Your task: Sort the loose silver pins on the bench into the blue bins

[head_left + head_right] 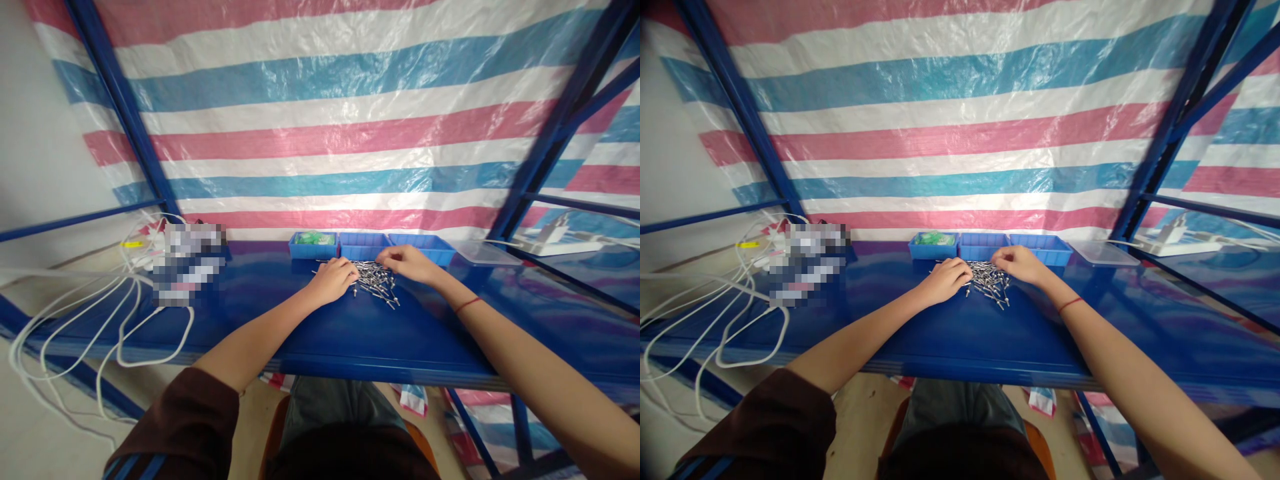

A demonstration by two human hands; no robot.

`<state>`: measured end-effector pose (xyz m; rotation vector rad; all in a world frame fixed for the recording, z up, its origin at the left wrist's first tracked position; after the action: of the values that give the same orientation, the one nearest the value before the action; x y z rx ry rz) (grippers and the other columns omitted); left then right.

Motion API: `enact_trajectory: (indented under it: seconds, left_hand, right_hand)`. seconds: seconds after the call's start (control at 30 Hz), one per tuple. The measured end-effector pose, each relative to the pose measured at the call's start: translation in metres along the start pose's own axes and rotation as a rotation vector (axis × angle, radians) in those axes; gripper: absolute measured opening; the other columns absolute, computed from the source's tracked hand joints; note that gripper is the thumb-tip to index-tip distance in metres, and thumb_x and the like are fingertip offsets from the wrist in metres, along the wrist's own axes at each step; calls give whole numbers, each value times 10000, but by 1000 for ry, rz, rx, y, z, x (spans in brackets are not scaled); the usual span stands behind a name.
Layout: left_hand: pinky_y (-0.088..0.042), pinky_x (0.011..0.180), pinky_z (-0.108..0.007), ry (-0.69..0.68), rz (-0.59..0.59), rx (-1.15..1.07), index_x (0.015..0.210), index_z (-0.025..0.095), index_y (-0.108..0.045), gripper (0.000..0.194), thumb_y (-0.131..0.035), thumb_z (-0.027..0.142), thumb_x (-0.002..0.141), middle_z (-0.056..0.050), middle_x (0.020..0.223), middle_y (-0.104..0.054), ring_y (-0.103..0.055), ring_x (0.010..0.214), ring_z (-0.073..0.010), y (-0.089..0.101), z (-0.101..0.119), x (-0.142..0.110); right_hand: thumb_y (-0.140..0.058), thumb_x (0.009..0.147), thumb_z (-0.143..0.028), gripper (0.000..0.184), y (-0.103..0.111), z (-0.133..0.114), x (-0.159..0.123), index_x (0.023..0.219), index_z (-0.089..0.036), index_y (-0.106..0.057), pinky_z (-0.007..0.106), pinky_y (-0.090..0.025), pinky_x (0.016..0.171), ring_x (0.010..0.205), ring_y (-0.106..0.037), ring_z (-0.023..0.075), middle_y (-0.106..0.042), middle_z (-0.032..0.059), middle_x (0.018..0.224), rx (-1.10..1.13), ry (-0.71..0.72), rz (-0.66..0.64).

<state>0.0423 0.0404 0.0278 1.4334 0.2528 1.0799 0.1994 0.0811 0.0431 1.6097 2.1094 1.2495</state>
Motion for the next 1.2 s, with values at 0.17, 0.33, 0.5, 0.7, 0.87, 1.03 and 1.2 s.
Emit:
enact_trajectory:
  seconds: [0.17,0.33,0.5,0.7,0.87,1.03,1.2]
  left_hand:
    - [-432,792,-261,103,147,-301,881,180,-600,197,-416,248,867,-24,889,-646,-581,847,-147,8,-12,5]
    - [-455,735,-254,242,252,-529,882,158,-598,202,-452,292,844,-25,794,-649,-602,760,-143,9,-27,5]
    - [-460,708,-247,256,225,-655,897,142,-586,222,-448,308,848,-25,756,-638,-601,697,-126,1,-31,7]
    - [-470,688,-263,232,134,-741,961,138,-573,284,-412,351,865,-45,821,-649,-610,692,-132,-6,-23,8]
    - [-460,742,-276,176,89,-697,941,141,-569,274,-425,361,861,-42,836,-644,-608,753,-139,-3,-13,7]
    - [-456,740,-257,134,71,-737,908,147,-547,239,-417,344,868,-35,857,-631,-599,759,-120,-7,-15,9]
    - [-455,714,-241,130,67,-774,914,151,-539,249,-402,356,877,-38,876,-627,-592,759,-116,-10,-16,10]
  right_hand:
    - [-587,728,-417,334,-31,-26,-7,925,-154,-644,228,-444,540,610,-564,109,-651,41,783,288,39,-186]
    - [-655,678,-412,334,-33,-40,-9,897,-161,-643,229,-453,523,580,-572,106,-659,39,750,393,41,-127]
    - [-676,659,-396,291,-30,-43,-7,837,-168,-648,235,-461,514,558,-565,105,-651,21,691,453,68,-35]
    - [-660,667,-415,303,-23,-42,-6,833,-162,-648,228,-435,484,509,-533,94,-632,8,620,512,30,53]
    - [-663,662,-411,280,-20,-44,-6,777,-157,-640,221,-406,463,488,-502,86,-617,4,602,471,25,84]
    - [-670,659,-424,315,-21,-46,-7,831,-163,-628,225,-400,462,494,-504,93,-605,-4,593,521,25,81]
    - [-657,673,-441,298,-20,-47,-7,790,-167,-633,229,-379,456,480,-477,90,-599,-2,588,478,58,92]
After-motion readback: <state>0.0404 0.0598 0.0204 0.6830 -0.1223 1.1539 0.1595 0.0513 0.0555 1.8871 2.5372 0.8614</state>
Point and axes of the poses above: each hand's wrist, its own x-axis towards the middle knuckle, its own y-axis out of the back of the hand, z = x × y, the point moved 7 cm from there along x, towards the middle knuckle
